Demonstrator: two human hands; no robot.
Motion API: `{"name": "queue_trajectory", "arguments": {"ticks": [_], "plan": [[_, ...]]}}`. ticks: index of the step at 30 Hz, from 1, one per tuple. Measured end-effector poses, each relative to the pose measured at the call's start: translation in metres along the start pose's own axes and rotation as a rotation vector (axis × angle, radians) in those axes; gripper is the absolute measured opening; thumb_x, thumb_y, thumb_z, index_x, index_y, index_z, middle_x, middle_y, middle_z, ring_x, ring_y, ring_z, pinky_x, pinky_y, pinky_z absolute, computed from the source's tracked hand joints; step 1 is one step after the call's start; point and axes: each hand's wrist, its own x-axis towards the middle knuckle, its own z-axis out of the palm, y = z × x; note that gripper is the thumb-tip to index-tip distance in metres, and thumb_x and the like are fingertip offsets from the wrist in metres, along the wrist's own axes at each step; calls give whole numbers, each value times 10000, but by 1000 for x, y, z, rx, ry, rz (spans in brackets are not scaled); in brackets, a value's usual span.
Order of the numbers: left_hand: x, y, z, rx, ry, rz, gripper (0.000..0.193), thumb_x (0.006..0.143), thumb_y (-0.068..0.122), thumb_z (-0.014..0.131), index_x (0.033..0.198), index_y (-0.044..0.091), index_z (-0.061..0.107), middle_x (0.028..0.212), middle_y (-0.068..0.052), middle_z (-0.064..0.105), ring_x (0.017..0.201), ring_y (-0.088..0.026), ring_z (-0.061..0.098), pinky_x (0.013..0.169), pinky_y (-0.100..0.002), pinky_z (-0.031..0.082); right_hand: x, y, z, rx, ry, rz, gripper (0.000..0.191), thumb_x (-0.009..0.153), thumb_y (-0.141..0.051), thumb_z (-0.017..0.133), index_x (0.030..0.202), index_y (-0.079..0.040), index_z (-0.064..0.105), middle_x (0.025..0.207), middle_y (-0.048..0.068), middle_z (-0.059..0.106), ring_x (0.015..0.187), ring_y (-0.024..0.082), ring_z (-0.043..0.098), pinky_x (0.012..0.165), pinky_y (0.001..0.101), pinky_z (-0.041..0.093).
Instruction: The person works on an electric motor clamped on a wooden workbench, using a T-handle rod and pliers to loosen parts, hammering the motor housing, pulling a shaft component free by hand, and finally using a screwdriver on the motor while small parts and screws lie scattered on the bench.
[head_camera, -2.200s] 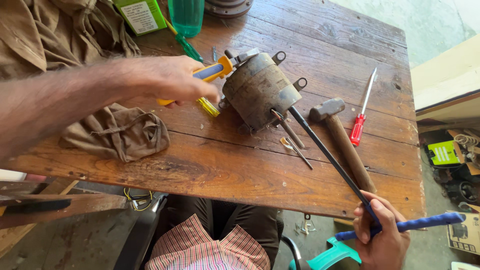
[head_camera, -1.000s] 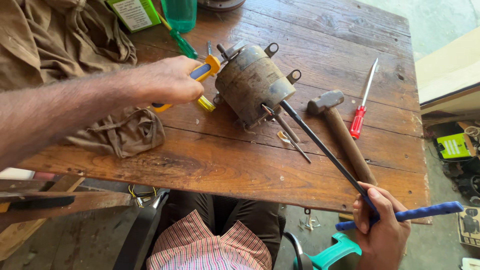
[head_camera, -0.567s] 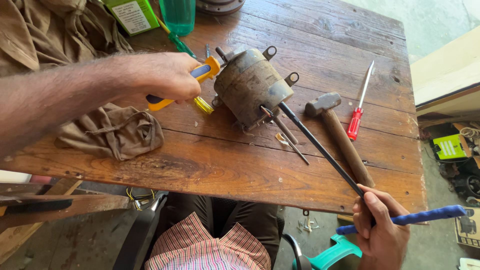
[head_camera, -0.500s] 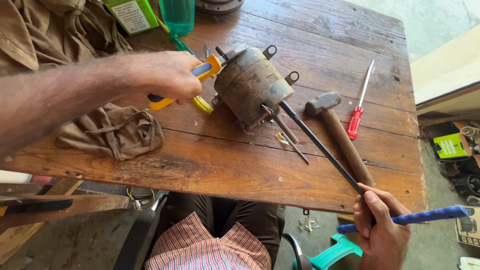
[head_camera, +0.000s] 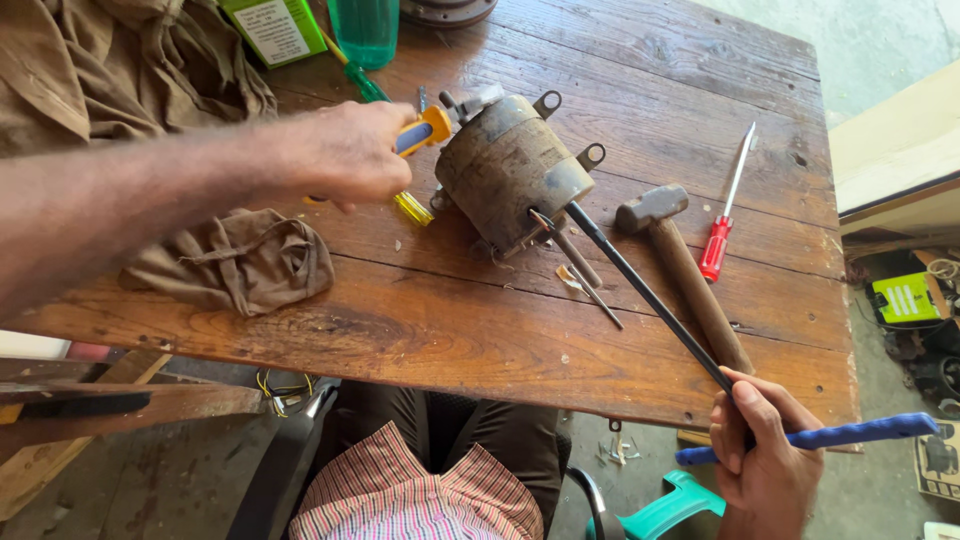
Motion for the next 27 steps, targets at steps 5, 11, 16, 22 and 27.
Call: {"name": "queue_trajectory", "arguments": {"ticks": [5, 11, 16, 22, 27], "plan": [[-5, 4, 9, -166, -32, -20, 250, 915, 135, 524, 1154, 65, 505, 879, -137, 604, 656, -243, 646, 622, -442, 608, -1, 1, 1, 3, 19, 34, 213, 1027, -58, 582, 1140, 90, 684, 669, 142, 551, 398, 73, 388, 273, 218, 196], [-2, 3, 1, -122, -110, -66, 220, 871, 121, 587, 1077, 44, 584, 885, -143, 623, 771, -234, 610, 656, -444, 523, 3, 2, -1, -28, 28, 36, 215, 1010, -63, 581, 1124, 92, 675, 726, 144, 598, 408, 77, 400, 278, 225, 197], [-3, 2, -10, -114, -157, -80, 221, 802, 90, 617, 1002, -3, 623, 871, -161, 656, 775, -261, 631, 677, -453, 503, 8, 3, -14, 109, -10, 166, 246, 999, -86, 575, 1146, 63, 704, 721, 137, 618, 387, 67, 404, 256, 218, 217], [4, 0, -13, -138, -154, -99, 218, 800, 91, 614, 1000, 5, 623, 851, -150, 653, 797, -256, 648, 687, -438, 525, -2, 30, -26, -199, -53, -145, 248, 1042, -57, 597, 1209, 114, 663, 794, 178, 632, 465, 100, 449, 432, 238, 348], [0, -5, -10, -182, -148, -37, 203, 827, 159, 625, 974, 19, 629, 830, -138, 634, 765, -247, 593, 650, -455, 472, 6, 42, -29, 234, -15, 238, 266, 1059, -163, 575, 1200, 41, 671, 797, 115, 661, 365, 57, 386, 263, 210, 254]]}}
